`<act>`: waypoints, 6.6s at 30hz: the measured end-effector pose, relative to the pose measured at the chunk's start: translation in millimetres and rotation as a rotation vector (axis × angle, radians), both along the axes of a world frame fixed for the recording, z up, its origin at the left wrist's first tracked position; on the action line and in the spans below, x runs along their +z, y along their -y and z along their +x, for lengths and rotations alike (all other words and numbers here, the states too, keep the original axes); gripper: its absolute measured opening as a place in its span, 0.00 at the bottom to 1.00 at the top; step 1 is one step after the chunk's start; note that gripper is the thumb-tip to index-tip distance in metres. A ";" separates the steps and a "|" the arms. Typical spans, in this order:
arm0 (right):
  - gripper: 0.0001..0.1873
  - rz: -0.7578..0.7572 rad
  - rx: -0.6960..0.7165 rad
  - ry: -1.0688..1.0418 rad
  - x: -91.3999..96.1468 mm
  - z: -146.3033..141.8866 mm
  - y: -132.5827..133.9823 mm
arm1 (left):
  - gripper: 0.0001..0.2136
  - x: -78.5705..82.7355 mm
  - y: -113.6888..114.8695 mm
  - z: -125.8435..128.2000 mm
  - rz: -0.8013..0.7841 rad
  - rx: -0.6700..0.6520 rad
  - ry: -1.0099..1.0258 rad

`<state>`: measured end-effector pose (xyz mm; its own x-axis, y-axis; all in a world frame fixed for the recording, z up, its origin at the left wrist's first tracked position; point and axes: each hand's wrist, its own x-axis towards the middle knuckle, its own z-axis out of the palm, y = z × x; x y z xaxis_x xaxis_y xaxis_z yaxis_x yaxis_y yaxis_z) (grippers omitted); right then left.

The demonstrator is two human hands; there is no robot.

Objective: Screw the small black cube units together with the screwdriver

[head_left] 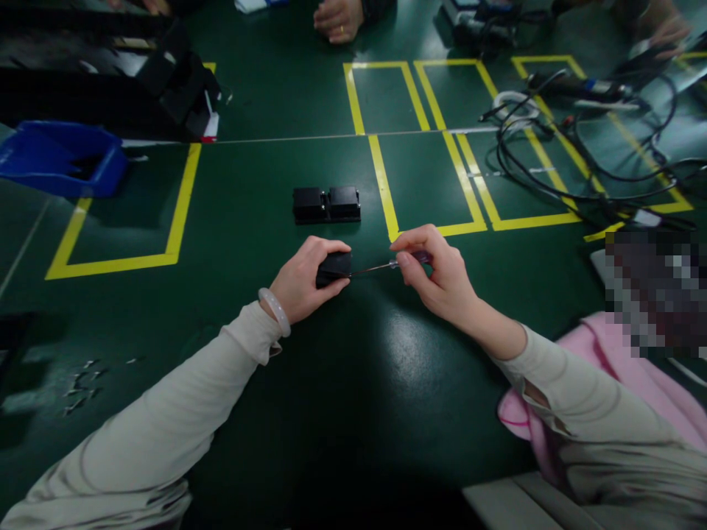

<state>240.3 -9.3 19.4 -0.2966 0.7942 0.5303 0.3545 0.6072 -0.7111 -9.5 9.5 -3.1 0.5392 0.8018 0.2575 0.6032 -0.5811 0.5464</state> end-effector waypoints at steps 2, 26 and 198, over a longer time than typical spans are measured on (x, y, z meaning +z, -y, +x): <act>0.03 -0.009 0.002 -0.004 -0.3 0.1 -0.3 | 0.19 -0.3 -0.1 -0.6 0.000 0.000 0.000; 0.05 -0.052 0.014 -0.018 0.7 0.6 -1.7 | 0.18 0.3 0.3 0.1 -0.008 0.004 -0.005; 0.04 -0.169 0.019 -0.063 -1.9 2.1 -2.3 | 0.19 -0.4 -0.7 -1.1 -0.024 0.001 0.002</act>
